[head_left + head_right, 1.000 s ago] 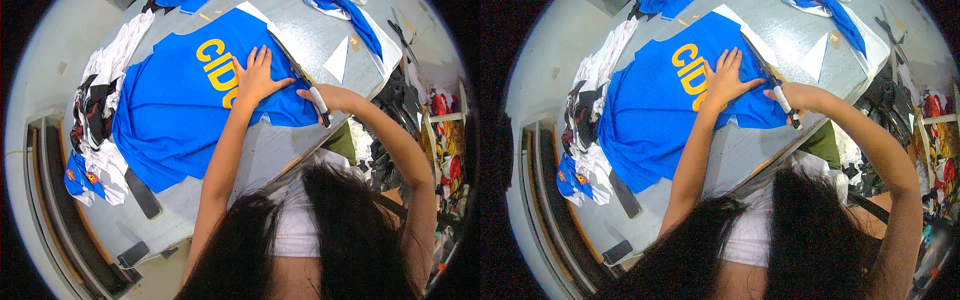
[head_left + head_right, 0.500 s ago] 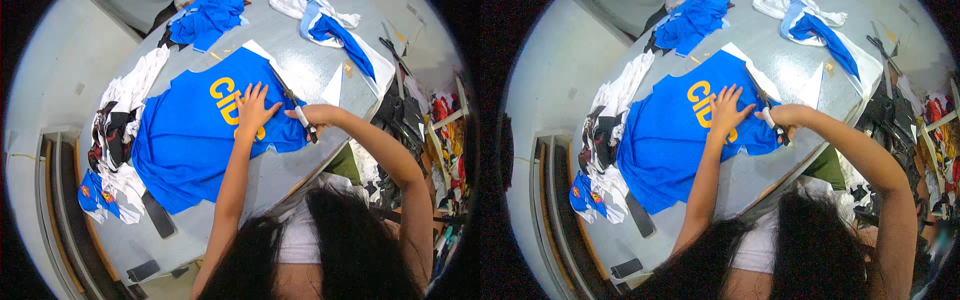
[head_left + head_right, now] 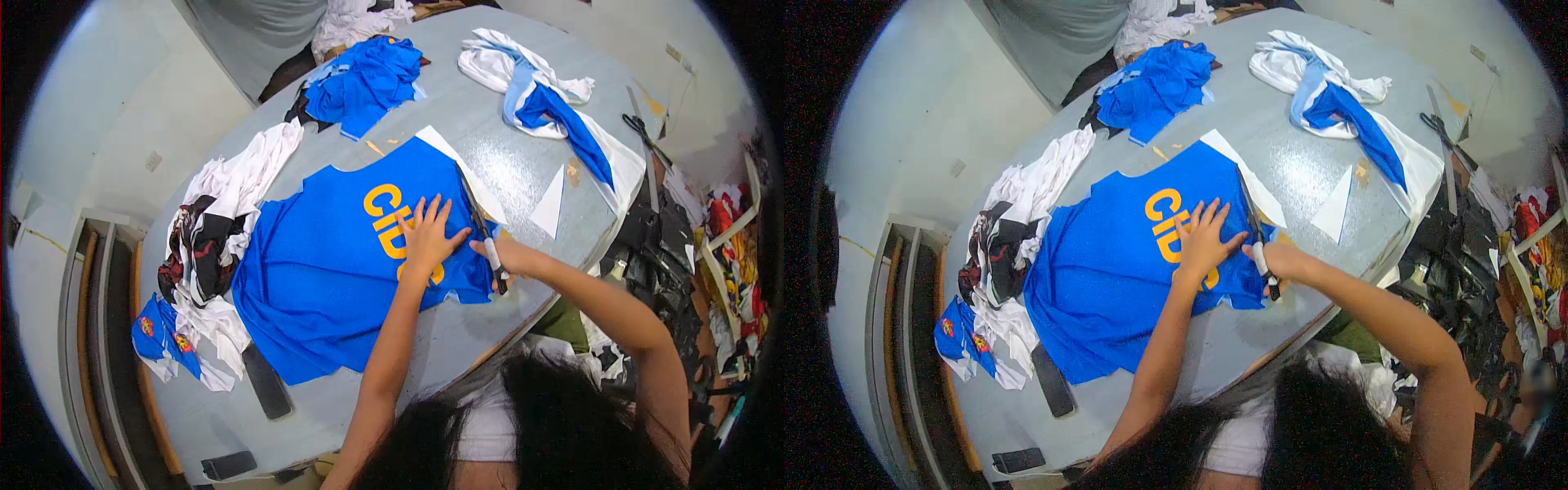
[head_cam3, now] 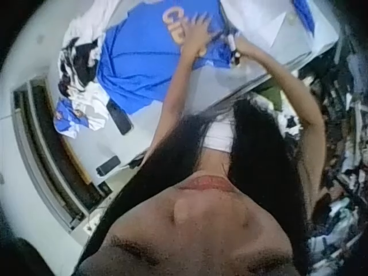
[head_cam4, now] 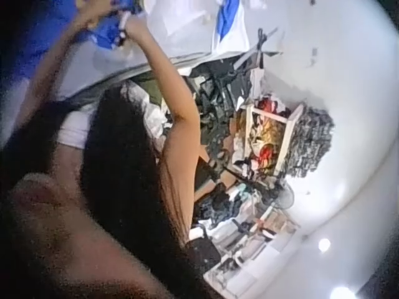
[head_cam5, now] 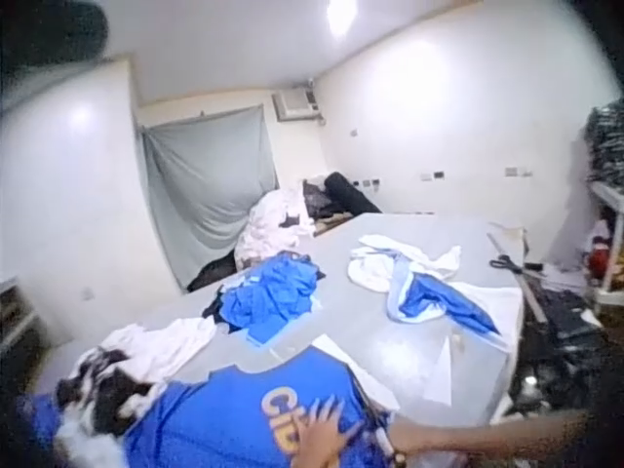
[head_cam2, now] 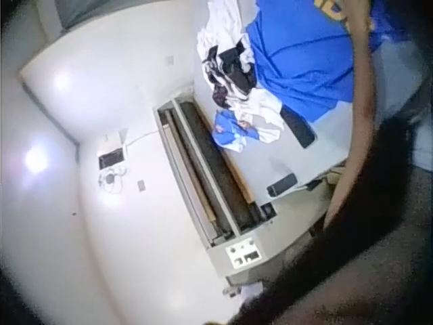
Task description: Cutting out shirt patterns from a large piece of blue and white fabric using industrial scissors.
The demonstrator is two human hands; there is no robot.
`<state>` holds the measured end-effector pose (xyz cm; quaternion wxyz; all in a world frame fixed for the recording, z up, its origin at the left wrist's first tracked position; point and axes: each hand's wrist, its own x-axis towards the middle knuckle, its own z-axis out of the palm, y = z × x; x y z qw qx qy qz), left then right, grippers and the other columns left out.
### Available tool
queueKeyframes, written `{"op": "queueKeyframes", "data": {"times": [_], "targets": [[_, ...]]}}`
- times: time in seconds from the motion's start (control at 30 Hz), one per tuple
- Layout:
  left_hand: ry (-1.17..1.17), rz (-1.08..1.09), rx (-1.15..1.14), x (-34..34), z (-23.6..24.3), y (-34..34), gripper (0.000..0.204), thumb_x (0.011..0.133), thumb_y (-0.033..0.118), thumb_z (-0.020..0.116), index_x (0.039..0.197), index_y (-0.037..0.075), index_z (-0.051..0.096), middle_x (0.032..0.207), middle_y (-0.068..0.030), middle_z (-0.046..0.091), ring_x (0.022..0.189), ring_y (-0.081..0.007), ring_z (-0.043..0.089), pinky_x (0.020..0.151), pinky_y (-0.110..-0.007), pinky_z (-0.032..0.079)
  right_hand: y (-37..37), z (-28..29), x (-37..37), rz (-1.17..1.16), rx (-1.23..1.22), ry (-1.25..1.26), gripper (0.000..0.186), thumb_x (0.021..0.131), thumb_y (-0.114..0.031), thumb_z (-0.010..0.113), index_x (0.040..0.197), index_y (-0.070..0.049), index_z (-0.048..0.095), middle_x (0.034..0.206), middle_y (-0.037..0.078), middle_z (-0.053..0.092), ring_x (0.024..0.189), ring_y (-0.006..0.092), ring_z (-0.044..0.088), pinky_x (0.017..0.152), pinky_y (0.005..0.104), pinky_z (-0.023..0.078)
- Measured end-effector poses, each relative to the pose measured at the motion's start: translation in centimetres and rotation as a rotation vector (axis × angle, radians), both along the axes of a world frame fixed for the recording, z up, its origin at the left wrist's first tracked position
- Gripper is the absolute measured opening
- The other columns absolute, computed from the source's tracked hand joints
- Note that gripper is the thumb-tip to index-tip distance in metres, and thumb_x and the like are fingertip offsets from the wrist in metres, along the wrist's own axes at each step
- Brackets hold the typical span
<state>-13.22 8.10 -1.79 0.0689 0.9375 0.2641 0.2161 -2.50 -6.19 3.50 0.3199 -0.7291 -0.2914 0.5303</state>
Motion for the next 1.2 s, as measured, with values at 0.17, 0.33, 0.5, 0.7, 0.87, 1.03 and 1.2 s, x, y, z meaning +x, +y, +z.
{"op": "queueKeyframes", "data": {"times": [0.17,0.33,0.5,0.7,0.87,1.03,1.2], "targets": [[0.011,0.001,-0.004,-0.2,0.2,-0.1,0.065,0.073,0.052,0.06,0.126,0.017,0.048,0.135,-0.0039,0.039,0.127,-0.0269,0.03,0.097,-0.066,0.009,-0.2,1.4,-0.1,0.003,-0.034,0.14,0.064,0.08,-0.062,0.046,0.091,0.001,0.049,0.067,0.013,0.057,0.047,0.0201,0.06,0.04,0.0291,0.051],[0.014,-0.014,-0.021,0.0,-0.3,0.2,0.065,0.074,0.055,0.056,0.126,0.017,0.048,0.135,-0.0035,0.039,0.128,-0.0271,0.029,0.097,-0.068,0.006,0.4,2.5,0.4,0.062,-0.087,0.13,0.076,0.077,-0.065,0.048,0.109,0.003,0.042,0.061,0.008,0.054,0.044,0.0171,0.058,0.038,0.0254,0.05],[0.004,-0.017,-0.014,0.1,-0.3,0.1,0.066,0.074,0.056,0.056,0.126,0.017,0.048,0.135,-0.0035,0.039,0.128,-0.0269,0.029,0.097,-0.067,0.004,0.4,0.8,0.3,0.0,-0.06,0.043,0.068,0.078,-0.065,0.046,0.09,0.002,0.048,0.071,0.011,0.051,0.051,0.0217,0.059,0.042,0.0331,0.051],[0.005,-0.011,-0.033,0.0,-0.6,0.3,0.066,0.074,0.057,0.055,0.126,0.017,0.048,0.136,-0.0032,0.039,0.129,-0.0262,0.028,0.097,-0.067,0.004,0.4,0.4,-0.2,-0.017,0.023,-0.011,0.062,0.085,-0.059,0.042,0.085,0.002,0.052,0.065,0.009,0.052,0.05,0.0201,0.06,0.04,0.0312,0.05],[0.017,-0.009,-0.052,0.1,-0.3,0.3,0.066,0.074,0.057,0.055,0.126,0.017,0.048,0.136,-0.0033,0.039,0.129,-0.0263,0.028,0.097,-0.068,0.005,0.1,0.3,-0.2,0.022,0.059,-0.008,0.059,0.085,-0.057,0.043,0.086,0.001,0.053,0.061,0.01,0.056,0.047,0.0198,0.061,0.038,0.0292,0.048],[-0.004,-0.023,-0.03,0.0,0.3,-0.1,0.066,0.074,0.057,0.055,0.126,0.016,0.048,0.135,-0.0034,0.039,0.128,-0.0266,0.029,0.097,-0.068,0.005,-0.5,-2.9,0.5,0.102,0.334,-0.175,0.058,0.084,-0.053,0.05,0.092,0.004,0.052,0.062,0.013,0.055,0.05,0.0214,0.061,0.041,0.0306,0.049],[-0.005,-0.02,-0.041,0.1,-0.4,0.0,0.066,0.073,0.057,0.055,0.126,0.016,0.048,0.135,-0.0035,0.04,0.128,-0.0267,0.029,0.097,-0.068,0.004,-0.2,-4.2,0.8,0.317,0.589,-0.327,0.061,0.083,-0.049,0.053,0.107,0.007,0.045,0.07,0.017,0.053,0.051,0.0231,0.06,0.045,0.0325,0.049]]}}
